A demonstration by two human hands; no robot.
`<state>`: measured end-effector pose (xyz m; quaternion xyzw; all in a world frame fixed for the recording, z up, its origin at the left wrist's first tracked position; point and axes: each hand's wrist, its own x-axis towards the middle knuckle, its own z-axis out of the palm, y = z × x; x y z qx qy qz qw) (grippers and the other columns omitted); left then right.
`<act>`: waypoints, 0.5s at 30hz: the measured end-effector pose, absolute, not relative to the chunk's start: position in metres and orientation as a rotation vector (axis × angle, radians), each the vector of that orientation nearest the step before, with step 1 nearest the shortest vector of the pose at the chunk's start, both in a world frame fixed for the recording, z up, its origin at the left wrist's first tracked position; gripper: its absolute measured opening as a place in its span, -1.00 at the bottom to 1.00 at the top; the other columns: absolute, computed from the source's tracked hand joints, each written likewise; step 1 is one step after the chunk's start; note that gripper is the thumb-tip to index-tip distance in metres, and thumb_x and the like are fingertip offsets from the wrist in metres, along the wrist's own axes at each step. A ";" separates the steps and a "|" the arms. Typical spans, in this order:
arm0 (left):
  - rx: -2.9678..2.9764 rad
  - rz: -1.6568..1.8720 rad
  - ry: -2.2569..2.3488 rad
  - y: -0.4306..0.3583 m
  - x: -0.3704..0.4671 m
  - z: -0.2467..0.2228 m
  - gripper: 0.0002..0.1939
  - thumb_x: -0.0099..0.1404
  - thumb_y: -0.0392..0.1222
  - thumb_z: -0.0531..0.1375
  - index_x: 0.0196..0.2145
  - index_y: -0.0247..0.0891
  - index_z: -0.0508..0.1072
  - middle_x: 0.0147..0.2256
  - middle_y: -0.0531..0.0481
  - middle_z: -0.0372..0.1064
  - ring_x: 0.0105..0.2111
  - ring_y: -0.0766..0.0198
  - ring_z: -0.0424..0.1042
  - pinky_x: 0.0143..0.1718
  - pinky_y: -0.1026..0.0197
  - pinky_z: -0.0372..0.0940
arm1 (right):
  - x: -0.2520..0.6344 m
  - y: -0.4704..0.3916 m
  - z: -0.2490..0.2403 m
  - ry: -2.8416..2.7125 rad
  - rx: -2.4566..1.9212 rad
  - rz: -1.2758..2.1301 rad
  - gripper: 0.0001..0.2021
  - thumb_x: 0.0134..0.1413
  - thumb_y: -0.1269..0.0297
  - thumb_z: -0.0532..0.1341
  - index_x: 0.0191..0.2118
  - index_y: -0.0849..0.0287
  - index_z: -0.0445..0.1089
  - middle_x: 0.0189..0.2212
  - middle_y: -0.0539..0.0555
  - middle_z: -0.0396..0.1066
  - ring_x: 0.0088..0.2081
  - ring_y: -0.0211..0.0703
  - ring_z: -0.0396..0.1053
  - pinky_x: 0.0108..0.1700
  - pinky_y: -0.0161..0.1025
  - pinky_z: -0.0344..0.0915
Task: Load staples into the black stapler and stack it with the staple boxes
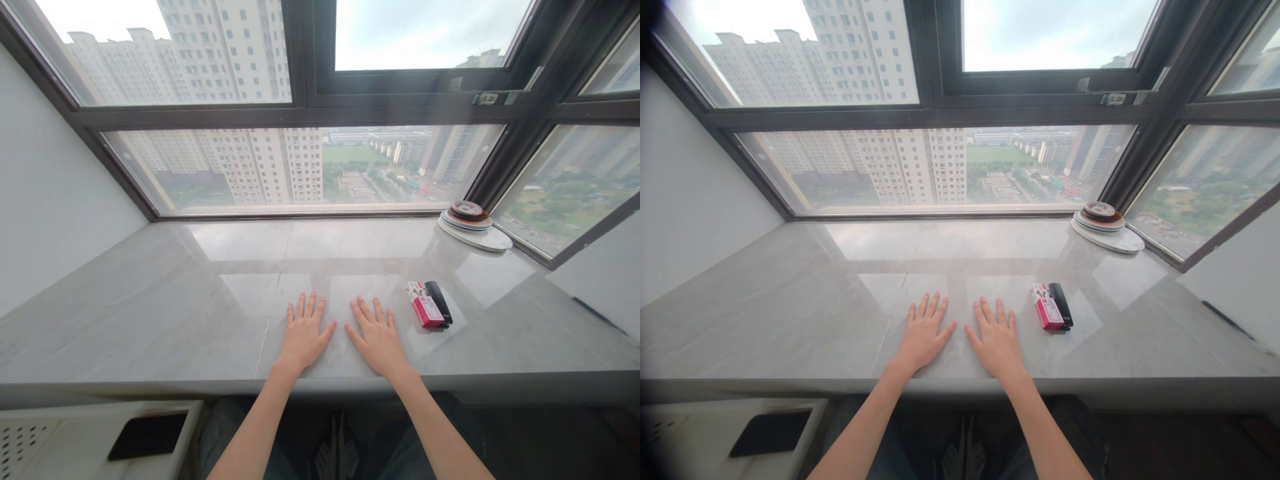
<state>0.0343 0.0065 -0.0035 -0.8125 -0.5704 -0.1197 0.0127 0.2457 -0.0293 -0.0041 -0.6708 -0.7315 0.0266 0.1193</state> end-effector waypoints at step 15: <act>-2.472 -0.406 -1.887 -0.001 0.044 -0.005 -0.33 0.51 0.20 -0.10 0.48 0.04 -0.02 0.50 -0.02 -0.21 0.49 -0.20 -0.33 0.39 -0.45 -0.36 | 0.250 -0.029 0.007 -1.930 -1.706 0.287 -0.44 0.37 -0.01 0.08 0.39 0.01 0.26 0.40 0.06 0.18 0.47 0.22 -0.07 0.43 0.28 -0.14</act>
